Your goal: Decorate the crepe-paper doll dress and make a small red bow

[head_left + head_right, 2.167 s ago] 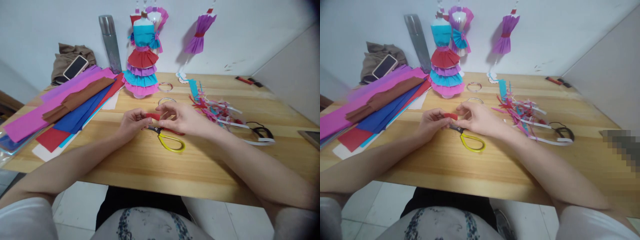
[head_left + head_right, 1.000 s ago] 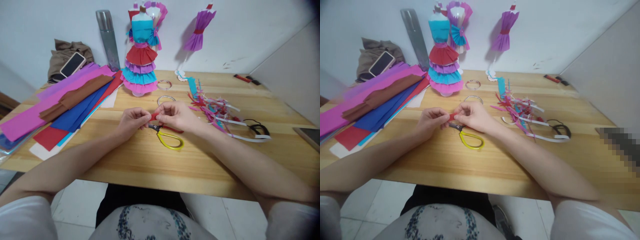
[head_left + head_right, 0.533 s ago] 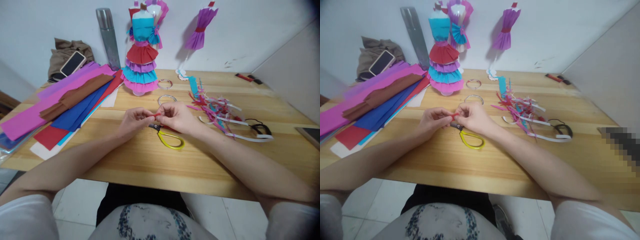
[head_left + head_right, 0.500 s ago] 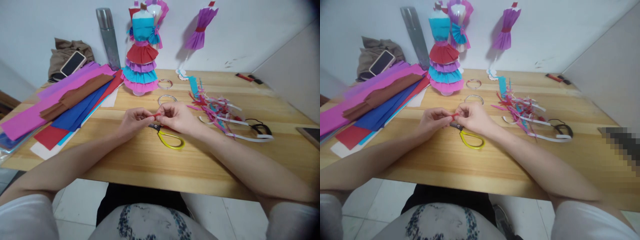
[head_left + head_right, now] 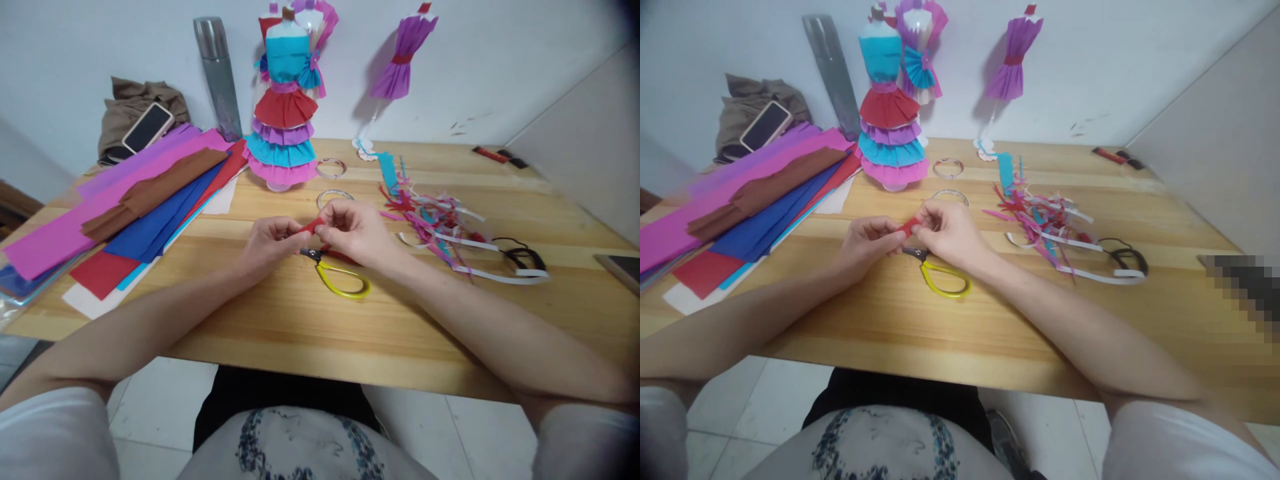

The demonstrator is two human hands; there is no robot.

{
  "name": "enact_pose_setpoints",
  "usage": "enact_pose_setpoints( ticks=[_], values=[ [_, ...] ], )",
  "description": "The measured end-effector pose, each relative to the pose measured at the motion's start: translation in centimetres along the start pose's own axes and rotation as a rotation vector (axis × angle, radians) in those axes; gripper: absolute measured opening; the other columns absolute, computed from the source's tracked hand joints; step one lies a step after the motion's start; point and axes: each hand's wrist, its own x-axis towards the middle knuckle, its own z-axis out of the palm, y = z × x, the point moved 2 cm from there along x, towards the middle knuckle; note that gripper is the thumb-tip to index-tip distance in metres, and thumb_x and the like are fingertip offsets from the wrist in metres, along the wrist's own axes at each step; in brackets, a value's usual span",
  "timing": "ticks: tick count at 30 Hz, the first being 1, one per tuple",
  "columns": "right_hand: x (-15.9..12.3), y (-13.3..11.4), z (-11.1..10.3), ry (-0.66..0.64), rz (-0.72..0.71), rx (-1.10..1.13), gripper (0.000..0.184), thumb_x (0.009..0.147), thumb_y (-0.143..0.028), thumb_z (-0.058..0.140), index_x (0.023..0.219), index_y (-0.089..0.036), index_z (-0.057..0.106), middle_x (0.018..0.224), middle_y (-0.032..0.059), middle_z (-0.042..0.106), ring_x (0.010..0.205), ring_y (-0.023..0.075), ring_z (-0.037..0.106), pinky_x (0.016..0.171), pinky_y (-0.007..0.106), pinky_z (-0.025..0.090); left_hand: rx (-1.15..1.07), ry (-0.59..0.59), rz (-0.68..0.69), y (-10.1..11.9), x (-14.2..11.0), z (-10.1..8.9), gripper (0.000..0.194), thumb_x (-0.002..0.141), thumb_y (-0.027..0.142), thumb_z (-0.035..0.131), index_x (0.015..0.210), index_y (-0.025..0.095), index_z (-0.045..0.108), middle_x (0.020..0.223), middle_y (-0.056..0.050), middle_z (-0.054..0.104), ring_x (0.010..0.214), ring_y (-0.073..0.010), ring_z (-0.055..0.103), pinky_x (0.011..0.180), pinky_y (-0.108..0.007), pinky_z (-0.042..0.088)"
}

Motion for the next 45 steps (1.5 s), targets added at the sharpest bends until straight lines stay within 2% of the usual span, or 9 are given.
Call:
enact_pose_setpoints(
  ticks=[5,16,21,29,38,40,45],
  values=[
    [0.0,0.6,0.2,-0.003,-0.044,-0.039,0.015,0.077,-0.021,0.069,0.069,-0.022,0.057,0.066,0.0,0.057,0.063,0.0155,0.051,0.062,0.033,0.039,0.032,0.02,0.016,-0.1,0.0,0.0,0.033,0.078,0.043,0.081,0.063,0.017,0.069,0.059,-0.002,0.067,0.056,-0.0098,0.054,0.055,-0.023,0.043],
    [-0.9,0.4,0.5,0.085,-0.201,-0.322,0.021,0.083,-0.03,0.067,0.069,-0.026,0.052,0.068,0.0025,0.058,0.068,0.0203,0.053,0.066,0.037,0.042,0.025,0.052,-0.009,0.1,0.0,0.2,0.025,0.078,0.035,0.076,0.063,0.017,0.068,0.058,0.0,0.062,0.054,-0.0093,0.05,0.055,-0.024,0.037],
    [-0.8,0.5,0.5,0.07,-0.206,-0.325,0.018,0.084,-0.034,0.068,0.071,-0.027,0.056,0.076,0.0056,0.062,0.075,0.0242,0.058,0.067,0.039,0.043,0.048,0.041,0.005,-0.1,0.0,0.1,0.026,0.081,0.035,0.077,0.064,0.016,0.069,0.059,0.0,0.062,0.056,-0.0097,0.051,0.056,-0.024,0.038],
    [-0.9,0.3,0.4,0.098,-0.223,-0.337,0.022,0.086,-0.033,0.066,0.069,-0.028,0.054,0.073,0.006,0.061,0.074,0.0249,0.058,0.071,0.041,0.042,0.061,0.012,0.047,0.0,-0.1,0.4,0.022,0.08,0.033,0.076,0.067,0.017,0.073,0.062,0.001,0.065,0.059,-0.0096,0.054,0.059,-0.023,0.042],
    [-0.9,0.9,0.4,0.062,-0.321,-0.409,0.02,0.091,-0.033,0.062,0.074,-0.028,0.054,0.08,0.0078,0.062,0.08,0.0251,0.06,0.071,0.039,0.043,0.064,0.047,0.05,0.0,-0.2,0.6,0.019,0.081,0.028,0.073,0.065,0.016,0.071,0.061,0.001,0.064,0.058,-0.0093,0.053,0.058,-0.022,0.042],
    [-0.9,1.2,0.5,0.072,-0.38,-0.437,0.019,0.093,-0.03,0.06,0.075,-0.027,0.056,0.08,0.0074,0.062,0.078,0.0236,0.06,0.068,0.038,0.043,0.068,0.043,0.053,0.0,-0.2,0.6,0.019,0.081,0.028,0.072,0.065,0.016,0.071,0.061,0.001,0.064,0.059,-0.0096,0.054,0.059,-0.022,0.043],
    [-0.8,2.2,0.7,0.174,-0.65,-0.49,0.017,0.095,-0.019,0.056,0.08,-0.025,0.059,0.075,0.005,0.063,0.068,0.0198,0.06,0.06,0.034,0.043,0.074,0.02,0.06,0.1,-0.2,0.5,0.021,0.08,0.03,0.068,0.065,0.016,0.07,0.061,0.001,0.063,0.06,-0.0096,0.054,0.059,-0.022,0.042]
  ],
)
